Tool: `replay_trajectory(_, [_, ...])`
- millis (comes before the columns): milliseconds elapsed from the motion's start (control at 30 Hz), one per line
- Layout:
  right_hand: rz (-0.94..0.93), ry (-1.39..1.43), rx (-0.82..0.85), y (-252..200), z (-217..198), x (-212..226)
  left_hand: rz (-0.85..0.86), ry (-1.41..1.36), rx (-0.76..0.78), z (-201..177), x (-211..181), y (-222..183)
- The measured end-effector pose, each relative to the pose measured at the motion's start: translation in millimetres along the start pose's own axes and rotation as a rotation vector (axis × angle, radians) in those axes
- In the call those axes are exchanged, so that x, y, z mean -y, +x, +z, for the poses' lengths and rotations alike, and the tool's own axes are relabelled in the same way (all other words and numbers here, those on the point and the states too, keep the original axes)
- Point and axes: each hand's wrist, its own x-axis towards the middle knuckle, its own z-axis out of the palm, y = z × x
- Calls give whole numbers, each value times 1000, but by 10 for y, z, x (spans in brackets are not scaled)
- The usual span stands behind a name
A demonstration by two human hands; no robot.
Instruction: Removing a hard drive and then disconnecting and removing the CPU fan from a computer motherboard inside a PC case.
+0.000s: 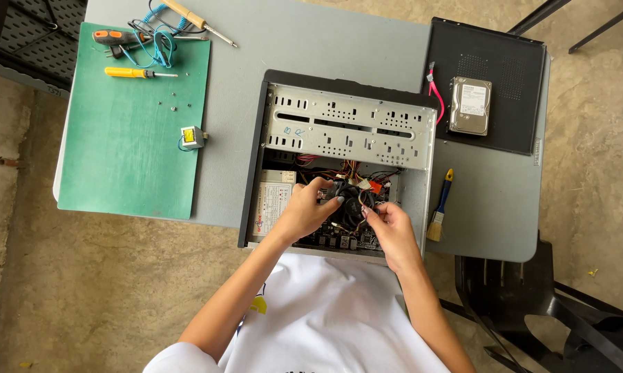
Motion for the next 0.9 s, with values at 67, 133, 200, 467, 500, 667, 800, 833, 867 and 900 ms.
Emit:
replay_trajectory(67, [-10,104,-28,-31,38,97,49,-39,-31,-74,-113,-77])
replay_trajectory(133, [11,395,-58,-92,63,251,125,-169,-54,-138,-251,-162])
replay_trajectory(200, [-7,449,-60,-116,56,338,168,-214,-63,-151,-262,-163])
replay_trajectory(467, [-78,442,-104,-150,-49,335,202,-567,71,-156,-107,-122])
replay_trajectory(500, [-83,433,-108,-154,-68,333,200,-637,92,-109,-36,-63])
replay_trajectory(667, [-99,431,-104,-205,-119,308,190,-871,204,75,260,184])
replay_trajectory(800, [-162,347,-118,-232,-98,249,297,-917,299,163,433,262])
replay_trajectory(833, [-199,285,-125,-259,-83,293,332,-952,364,163,433,233])
replay_trajectory(867, [-200,286,-132,-270,-63,299,333,-949,371,227,547,270])
replay_trajectory(900, [-201,284,-127,-276,-42,307,319,-1003,392,290,660,312])
